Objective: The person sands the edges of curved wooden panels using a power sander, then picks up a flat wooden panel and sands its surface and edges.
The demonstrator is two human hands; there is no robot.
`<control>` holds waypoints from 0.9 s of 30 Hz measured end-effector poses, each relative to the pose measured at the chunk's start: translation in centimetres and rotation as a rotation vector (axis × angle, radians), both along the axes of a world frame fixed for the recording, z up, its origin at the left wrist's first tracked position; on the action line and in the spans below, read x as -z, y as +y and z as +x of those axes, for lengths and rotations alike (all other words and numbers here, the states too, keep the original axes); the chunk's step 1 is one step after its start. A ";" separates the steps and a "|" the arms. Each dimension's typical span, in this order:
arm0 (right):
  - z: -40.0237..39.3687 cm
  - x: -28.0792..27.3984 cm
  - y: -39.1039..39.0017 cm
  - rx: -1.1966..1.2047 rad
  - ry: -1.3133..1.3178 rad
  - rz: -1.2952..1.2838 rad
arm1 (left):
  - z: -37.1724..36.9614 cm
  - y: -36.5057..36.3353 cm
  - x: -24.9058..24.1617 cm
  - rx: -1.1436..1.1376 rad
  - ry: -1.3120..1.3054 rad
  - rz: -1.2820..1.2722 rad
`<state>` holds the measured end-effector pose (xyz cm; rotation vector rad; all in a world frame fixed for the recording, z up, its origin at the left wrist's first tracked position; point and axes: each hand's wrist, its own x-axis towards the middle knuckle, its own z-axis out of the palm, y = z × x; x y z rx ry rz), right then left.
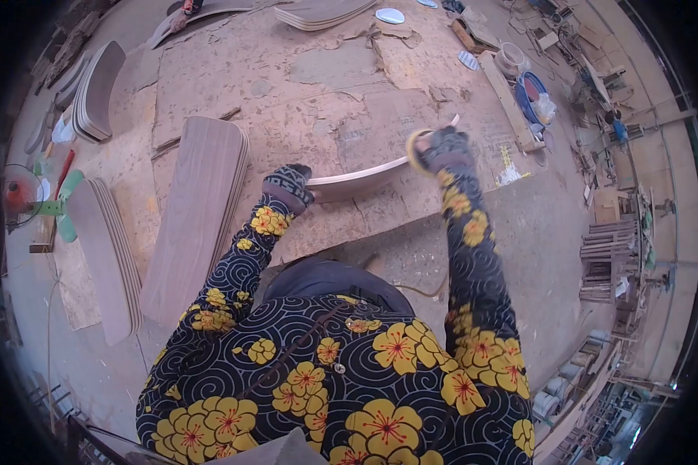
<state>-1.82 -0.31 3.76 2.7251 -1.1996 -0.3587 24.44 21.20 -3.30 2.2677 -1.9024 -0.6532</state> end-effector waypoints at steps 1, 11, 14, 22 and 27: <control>0.9 0.6 1.9 -0.032 -0.072 0.011 | 0.0 -0.2 0.1 0.002 0.009 -0.002; 4.1 1.8 9.8 0.095 -0.542 0.127 | 1.5 0.9 0.8 -0.038 0.145 0.016; -1.3 4.2 2.7 0.267 -0.541 0.092 | 1.1 1.1 2.5 -0.052 0.061 -0.186; -0.3 0.6 5.6 0.268 -0.509 0.169 | -5.8 -3.8 -1.2 0.041 -0.109 0.100; -1.5 2.3 1.9 0.390 -0.557 0.115 | -9.3 -5.0 0.4 0.018 -0.008 -0.127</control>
